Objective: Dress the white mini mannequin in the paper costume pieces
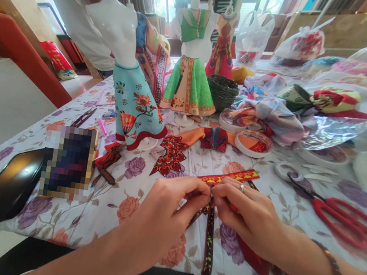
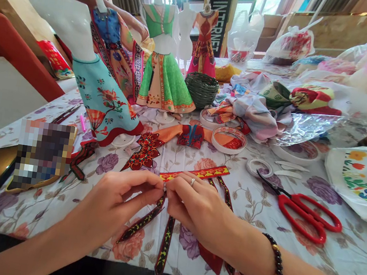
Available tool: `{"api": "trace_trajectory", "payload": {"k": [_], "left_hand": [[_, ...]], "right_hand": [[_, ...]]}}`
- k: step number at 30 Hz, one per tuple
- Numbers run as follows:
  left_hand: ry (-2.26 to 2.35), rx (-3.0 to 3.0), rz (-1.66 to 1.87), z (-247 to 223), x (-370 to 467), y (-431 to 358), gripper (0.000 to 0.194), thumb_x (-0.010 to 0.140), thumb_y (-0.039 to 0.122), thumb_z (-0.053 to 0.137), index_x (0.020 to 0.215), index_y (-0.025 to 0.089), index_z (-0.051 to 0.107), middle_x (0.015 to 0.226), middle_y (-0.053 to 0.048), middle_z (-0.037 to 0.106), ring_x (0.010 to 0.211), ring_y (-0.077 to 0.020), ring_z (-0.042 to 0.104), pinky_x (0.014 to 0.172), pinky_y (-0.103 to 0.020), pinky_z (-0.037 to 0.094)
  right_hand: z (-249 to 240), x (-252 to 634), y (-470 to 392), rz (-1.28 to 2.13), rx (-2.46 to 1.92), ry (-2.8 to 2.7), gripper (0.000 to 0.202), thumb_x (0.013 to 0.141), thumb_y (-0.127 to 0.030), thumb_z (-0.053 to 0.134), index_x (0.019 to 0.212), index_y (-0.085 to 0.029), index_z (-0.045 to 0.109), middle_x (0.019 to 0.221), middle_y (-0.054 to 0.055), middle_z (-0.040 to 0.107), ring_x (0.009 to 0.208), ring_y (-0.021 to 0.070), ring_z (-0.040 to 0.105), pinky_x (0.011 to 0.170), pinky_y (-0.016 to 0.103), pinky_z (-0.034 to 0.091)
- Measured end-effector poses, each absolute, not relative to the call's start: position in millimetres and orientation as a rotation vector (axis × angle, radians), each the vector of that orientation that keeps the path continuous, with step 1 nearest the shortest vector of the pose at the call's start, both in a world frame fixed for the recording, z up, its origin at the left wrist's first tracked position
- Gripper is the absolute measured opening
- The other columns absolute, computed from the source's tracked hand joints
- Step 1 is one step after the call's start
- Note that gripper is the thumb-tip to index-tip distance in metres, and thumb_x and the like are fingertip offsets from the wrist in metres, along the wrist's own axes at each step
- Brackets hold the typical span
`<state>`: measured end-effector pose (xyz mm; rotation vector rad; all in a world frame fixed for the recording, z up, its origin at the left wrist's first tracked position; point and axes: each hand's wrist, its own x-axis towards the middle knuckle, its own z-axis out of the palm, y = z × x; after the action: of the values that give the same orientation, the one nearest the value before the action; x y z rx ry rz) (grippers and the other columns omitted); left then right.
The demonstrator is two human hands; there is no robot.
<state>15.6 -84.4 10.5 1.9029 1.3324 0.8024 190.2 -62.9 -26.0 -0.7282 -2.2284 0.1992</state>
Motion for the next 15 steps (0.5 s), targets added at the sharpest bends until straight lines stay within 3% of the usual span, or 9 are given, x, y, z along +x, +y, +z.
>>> {"api": "trace_trajectory", "payload": {"k": [5, 15], "left_hand": [[1.333, 1.921, 0.784, 13.0, 13.7, -84.9, 0.01, 0.085, 0.018, 0.057, 0.08, 0.02, 0.066, 0.075, 0.005, 0.069, 0.069, -0.0096, 0.061, 0.066, -0.02, 0.046], [1.455, 2.021, 0.723, 9.4, 13.6, -87.5, 0.011, 0.085, 0.016, 0.056, 0.079, 0.019, 0.065, 0.077, 0.004, 0.07, 0.07, -0.0096, 0.063, 0.067, -0.021, 0.045]], "right_hand": [[-25.6, 191.1, -63.7, 0.266, -0.719, -2.26, 0.016, 0.095, -0.015, 0.037, 0.088, -0.019, 0.05, 0.072, 0.0, 0.058, 0.064, 0.0097, 0.055, 0.057, 0.02, 0.046], [-26.1, 189.6, -59.9, 0.055, -0.619, -2.387, 0.023, 0.097, -0.013, 0.031, 0.087, -0.014, 0.052, 0.077, 0.007, 0.063, 0.071, 0.0149, 0.06, 0.059, 0.025, 0.051]]}}
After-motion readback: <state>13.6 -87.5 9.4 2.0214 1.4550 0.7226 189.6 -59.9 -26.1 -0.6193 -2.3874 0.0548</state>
